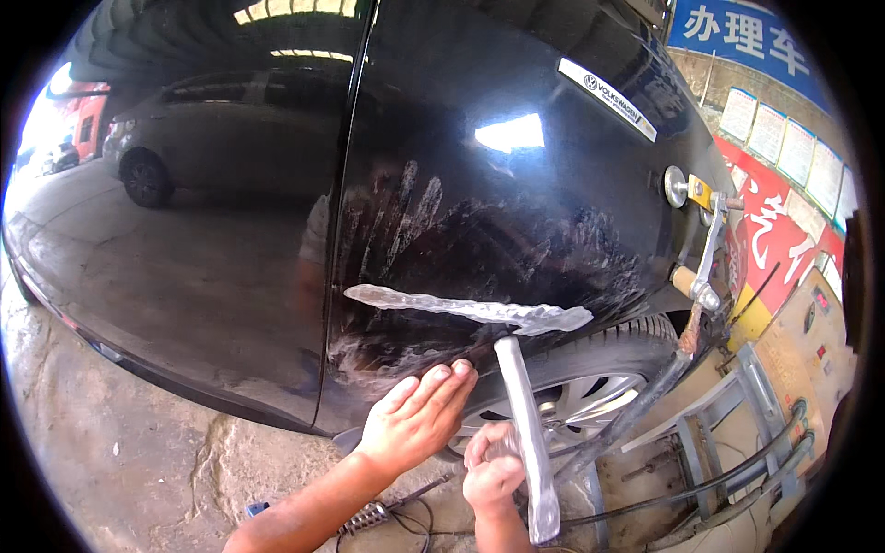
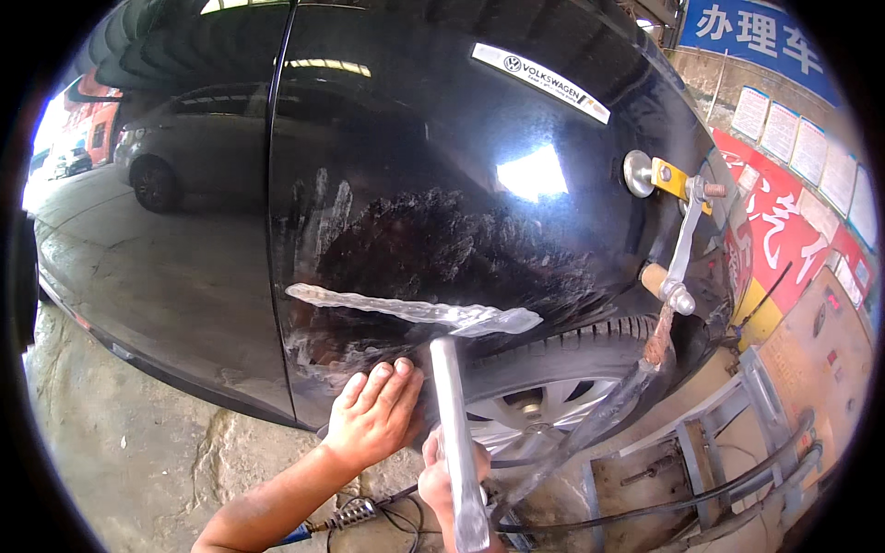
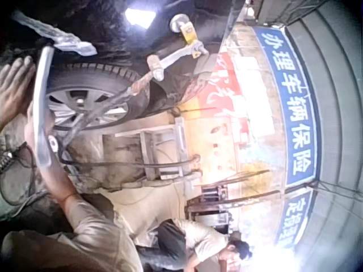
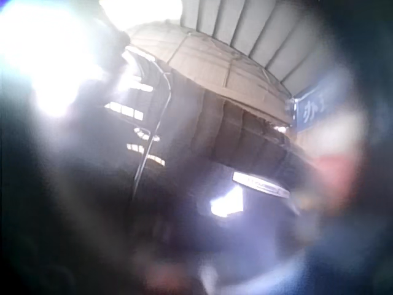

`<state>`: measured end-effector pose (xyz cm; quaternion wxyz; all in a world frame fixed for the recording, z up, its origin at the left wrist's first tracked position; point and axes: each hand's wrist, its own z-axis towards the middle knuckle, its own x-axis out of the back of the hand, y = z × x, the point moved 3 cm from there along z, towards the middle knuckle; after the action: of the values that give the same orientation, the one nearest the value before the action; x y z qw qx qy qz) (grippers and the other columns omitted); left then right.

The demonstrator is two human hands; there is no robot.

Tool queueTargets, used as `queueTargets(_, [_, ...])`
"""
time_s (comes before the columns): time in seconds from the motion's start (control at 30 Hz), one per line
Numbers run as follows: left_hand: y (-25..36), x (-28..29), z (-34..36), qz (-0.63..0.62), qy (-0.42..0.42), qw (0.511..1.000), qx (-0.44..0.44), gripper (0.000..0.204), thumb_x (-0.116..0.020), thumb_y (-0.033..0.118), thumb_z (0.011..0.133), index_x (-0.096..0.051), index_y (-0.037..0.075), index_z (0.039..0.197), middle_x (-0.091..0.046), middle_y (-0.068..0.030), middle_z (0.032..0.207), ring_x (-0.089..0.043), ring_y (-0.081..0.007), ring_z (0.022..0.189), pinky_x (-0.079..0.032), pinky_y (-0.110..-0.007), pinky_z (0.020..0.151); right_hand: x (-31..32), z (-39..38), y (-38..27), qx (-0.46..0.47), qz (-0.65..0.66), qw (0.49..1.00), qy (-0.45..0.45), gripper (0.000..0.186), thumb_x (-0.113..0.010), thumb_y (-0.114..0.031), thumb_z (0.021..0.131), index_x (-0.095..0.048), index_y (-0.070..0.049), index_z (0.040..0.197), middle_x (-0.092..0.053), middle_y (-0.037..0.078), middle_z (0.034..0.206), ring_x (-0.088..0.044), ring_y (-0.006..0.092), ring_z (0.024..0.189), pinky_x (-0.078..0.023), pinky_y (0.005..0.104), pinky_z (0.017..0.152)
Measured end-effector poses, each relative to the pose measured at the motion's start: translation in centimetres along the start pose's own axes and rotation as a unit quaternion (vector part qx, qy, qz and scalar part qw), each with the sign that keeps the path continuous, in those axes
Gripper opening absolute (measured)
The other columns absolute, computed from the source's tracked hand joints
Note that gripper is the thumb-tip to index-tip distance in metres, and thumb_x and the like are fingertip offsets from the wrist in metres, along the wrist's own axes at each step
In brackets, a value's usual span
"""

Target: The person uses a dent puller attached to the car's side panel to pull out a dent, then applies a white substance and smooths it with a tool. They later use a power sander to grind the treated area.

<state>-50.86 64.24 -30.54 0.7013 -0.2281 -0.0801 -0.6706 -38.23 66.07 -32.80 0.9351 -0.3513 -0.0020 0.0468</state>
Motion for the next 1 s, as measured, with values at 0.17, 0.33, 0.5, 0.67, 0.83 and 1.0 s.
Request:
queueTargets(0.17, [0.1,-0.1,0.1,-0.023,0.017,1.000,0.010,0.048,-0.061,0.033,0.072,-0.062,0.012,0.115,-0.051,-0.0061,0.129,-0.046,-0.0209,0.117,-0.030,-0.037,0.100,-0.5,-0.4,-1.3,-0.008,0.122,0.993,0.004,0.074,-0.027,-0.079,0.078,-0.041,-0.007,0.071,-0.035,0.001,0.052,-0.033,0.0098,0.039,-0.029,0.0228,0.035])
queueTargets(0.33, [0.4,-0.5,-0.1,-0.038,0.014,0.999,0.033,0.048,-0.056,0.030,0.076,-0.059,0.014,0.120,-0.044,-0.0041,0.137,-0.034,-0.0193,0.131,-0.014,-0.038,0.111,-0.9,0.6,-1.4,-0.065,0.010,0.998,0.019,0.072,-0.027,-0.079,0.079,-0.040,-0.008,0.073,-0.034,0.000,0.051,-0.032,0.0096,0.038,-0.029,0.0233,0.033])
queueTargets(0.5, [0.7,-0.1,0.1,-0.098,-0.010,0.993,0.061,0.047,-0.046,0.021,0.083,-0.053,0.015,0.129,-0.040,0.0002,0.143,-0.026,-0.0146,0.137,-0.007,-0.035,0.114,-1.1,1.5,-1.5,-0.092,0.007,0.995,0.040,0.070,-0.024,-0.077,0.081,-0.039,-0.009,0.072,-0.032,0.000,0.051,-0.030,0.0090,0.038,-0.026,0.0220,0.033])
queueTargets(0.67, [0.3,2.0,4.4,-0.073,-0.045,0.996,0.016,0.054,-0.048,0.024,0.083,-0.044,0.016,0.136,-0.033,0.0021,0.147,-0.022,-0.0140,0.138,-0.007,-0.034,0.114,-1.5,1.2,-3.0,-0.046,0.037,0.996,0.064,0.068,-0.023,-0.075,0.083,-0.038,-0.010,0.073,-0.032,0.000,0.051,-0.029,0.0086,0.037,-0.024,0.0217,0.032])
queueTargets(0.83, [0.2,1.5,3.7,-0.026,-0.022,0.999,0.002,0.050,-0.047,0.022,0.084,-0.047,0.020,0.135,-0.035,0.0044,0.146,-0.023,-0.0118,0.138,-0.008,-0.034,0.114,-0.4,0.9,-2.9,-0.024,0.053,0.997,0.044,0.066,-0.032,-0.072,0.084,-0.039,-0.007,0.074,-0.035,0.002,0.053,-0.032,0.0099,0.038,-0.028,0.0232,0.033])
queueTargets(1.0, [-1.1,0.0,-1.3,-0.004,-0.020,1.000,-0.011,0.044,-0.051,0.024,0.081,-0.058,0.021,0.124,-0.043,0.0030,0.140,-0.028,-0.0121,0.135,-0.012,-0.035,0.113,-0.2,0.0,-2.4,-0.088,0.028,0.995,-0.040,0.066,-0.035,-0.070,0.084,-0.042,-0.005,0.077,-0.037,0.003,0.054,-0.036,0.0114,0.039,-0.031,0.0248,0.035])
